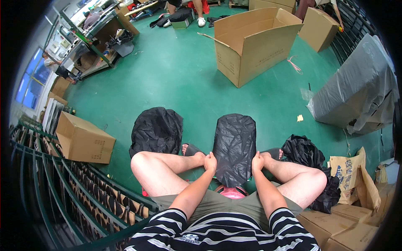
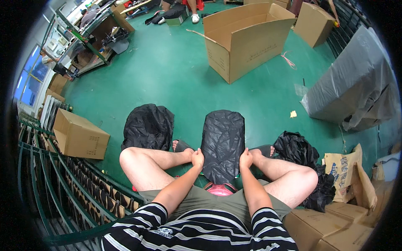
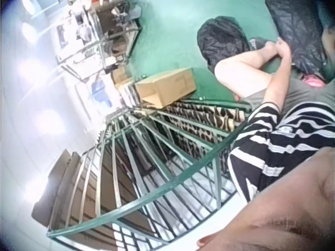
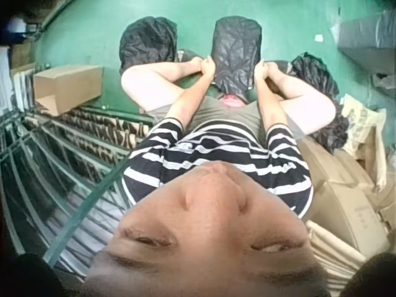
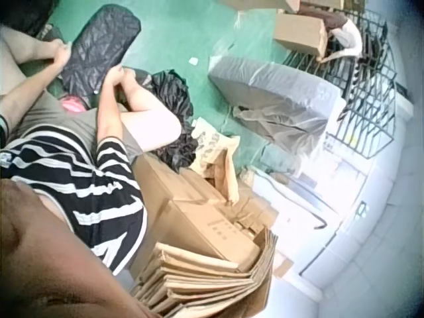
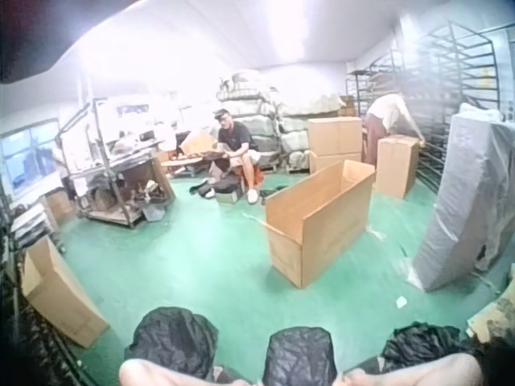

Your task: Inspecting and flipping black fabric covers in a warehouse environment.

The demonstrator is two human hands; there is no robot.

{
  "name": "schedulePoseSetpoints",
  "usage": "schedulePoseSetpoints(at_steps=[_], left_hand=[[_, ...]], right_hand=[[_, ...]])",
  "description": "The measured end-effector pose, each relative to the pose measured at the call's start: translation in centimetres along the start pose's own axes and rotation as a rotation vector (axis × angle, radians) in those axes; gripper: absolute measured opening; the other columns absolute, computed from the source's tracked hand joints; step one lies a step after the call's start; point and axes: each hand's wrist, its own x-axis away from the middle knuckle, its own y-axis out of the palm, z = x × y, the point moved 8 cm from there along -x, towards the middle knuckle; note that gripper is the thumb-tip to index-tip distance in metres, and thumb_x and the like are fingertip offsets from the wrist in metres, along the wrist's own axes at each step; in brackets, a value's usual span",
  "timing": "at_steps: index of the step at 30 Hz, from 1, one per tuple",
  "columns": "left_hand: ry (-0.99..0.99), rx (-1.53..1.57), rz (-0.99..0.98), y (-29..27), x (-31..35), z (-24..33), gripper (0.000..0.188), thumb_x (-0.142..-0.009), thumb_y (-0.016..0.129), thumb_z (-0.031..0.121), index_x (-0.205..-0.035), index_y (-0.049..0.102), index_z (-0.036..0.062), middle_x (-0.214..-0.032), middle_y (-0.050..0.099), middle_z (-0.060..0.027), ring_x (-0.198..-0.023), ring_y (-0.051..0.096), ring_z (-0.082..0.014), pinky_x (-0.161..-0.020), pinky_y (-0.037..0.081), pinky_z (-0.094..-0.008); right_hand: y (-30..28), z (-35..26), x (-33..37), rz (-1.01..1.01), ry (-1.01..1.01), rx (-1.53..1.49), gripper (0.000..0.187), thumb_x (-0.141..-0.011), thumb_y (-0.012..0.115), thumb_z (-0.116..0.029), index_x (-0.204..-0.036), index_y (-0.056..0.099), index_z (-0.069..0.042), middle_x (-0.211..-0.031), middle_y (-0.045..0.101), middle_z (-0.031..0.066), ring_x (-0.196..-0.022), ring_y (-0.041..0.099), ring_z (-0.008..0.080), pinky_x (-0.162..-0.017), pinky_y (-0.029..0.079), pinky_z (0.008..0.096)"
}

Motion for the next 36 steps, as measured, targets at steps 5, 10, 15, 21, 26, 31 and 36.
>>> schedulePoseSetpoints(at_steps=[5, 10, 15, 21, 26, 31, 36], left_hand=[[0.026, -0.059, -0.040, -0.3, -0.7, -0.7, 0.050, -0.099, 0.044, 0.043, -0.092, 0.066, -0.0012, -0.097, 0.067, -0.0260, -0.095, 0.062, -0.0443, -0.085, 0.047, -0.0485], [-0.044, -0.111, -0.064, -0.2, -0.9, -0.7, 0.048, -0.096, 0.047, 0.043, -0.098, 0.068, -0.0004, -0.104, 0.067, -0.0251, -0.103, 0.063, -0.0426, -0.090, 0.047, -0.0471], [-0.236, -0.115, -0.056, -1.7, -0.4, -2.9, 0.043, -0.096, 0.051, 0.039, -0.109, 0.069, 0.0028, -0.119, 0.066, -0.0206, -0.118, 0.058, -0.0374, -0.102, 0.042, -0.0454], [-0.122, -0.210, -0.161, -1.6, -2.5, -3.1, 0.052, -0.096, 0.052, 0.046, -0.116, 0.065, 0.0006, -0.122, 0.064, -0.0234, -0.117, 0.059, -0.0386, -0.101, 0.043, -0.0445], [-0.007, -0.200, -0.174, -0.7, 0.5, -0.9, 0.061, -0.098, 0.045, 0.048, -0.116, 0.064, -0.0076, -0.124, 0.061, -0.0290, -0.119, 0.057, -0.0406, -0.102, 0.043, -0.0455], [-0.014, -0.353, -0.184, -1.1, 0.6, -1.1, 0.051, -0.098, 0.045, 0.042, -0.112, 0.068, -0.0005, -0.119, 0.064, -0.0255, -0.117, 0.058, -0.0426, -0.100, 0.044, -0.0472], [-0.020, -0.485, -0.214, 0.7, -4.0, -5.8, 0.050, -0.098, 0.042, 0.037, -0.114, 0.066, -0.0041, -0.122, 0.064, -0.0237, -0.118, 0.058, -0.0414, -0.103, 0.042, -0.0474]], right_hand=[[-1.1, -1.7, 1.9, -0.034, 0.053, 0.026, 0.073, -0.099, 0.035, -0.058, -0.097, 0.070, 0.006, -0.098, 0.068, 0.0284, -0.099, 0.063, 0.0439, -0.089, 0.046, 0.0479], [-1.6, -0.6, 2.3, -0.034, 0.139, 0.127, 0.084, -0.096, 0.032, -0.064, -0.103, 0.068, 0.011, -0.108, 0.064, 0.0340, -0.111, 0.059, 0.0458, -0.098, 0.044, 0.0470], [0.2, -0.6, 2.7, -0.107, 0.126, 0.200, 0.082, -0.096, 0.030, -0.060, -0.107, 0.066, 0.013, -0.112, 0.063, 0.0344, -0.116, 0.057, 0.0468, -0.104, 0.040, 0.0486], [2.2, 1.3, 2.2, -0.084, 0.168, 0.193, 0.075, -0.096, 0.032, -0.055, -0.105, 0.069, 0.009, -0.111, 0.066, 0.0285, -0.113, 0.060, 0.0438, -0.101, 0.044, 0.0490], [-1.4, 0.0, 3.4, 0.006, 0.204, 0.171, 0.072, -0.098, 0.029, -0.054, -0.107, 0.070, 0.004, -0.112, 0.066, 0.0284, -0.111, 0.060, 0.0451, -0.098, 0.045, 0.0511], [-1.8, -1.4, 3.9, -0.003, 0.198, 0.146, 0.071, -0.099, 0.029, -0.053, -0.107, 0.070, 0.004, -0.112, 0.065, 0.0294, -0.110, 0.061, 0.0453, -0.098, 0.045, 0.0514], [-1.5, -2.4, 4.8, -0.082, 0.213, 0.208, 0.069, -0.099, 0.029, -0.050, -0.107, 0.070, 0.005, -0.111, 0.066, 0.0293, -0.109, 0.062, 0.0446, -0.096, 0.047, 0.0511]])
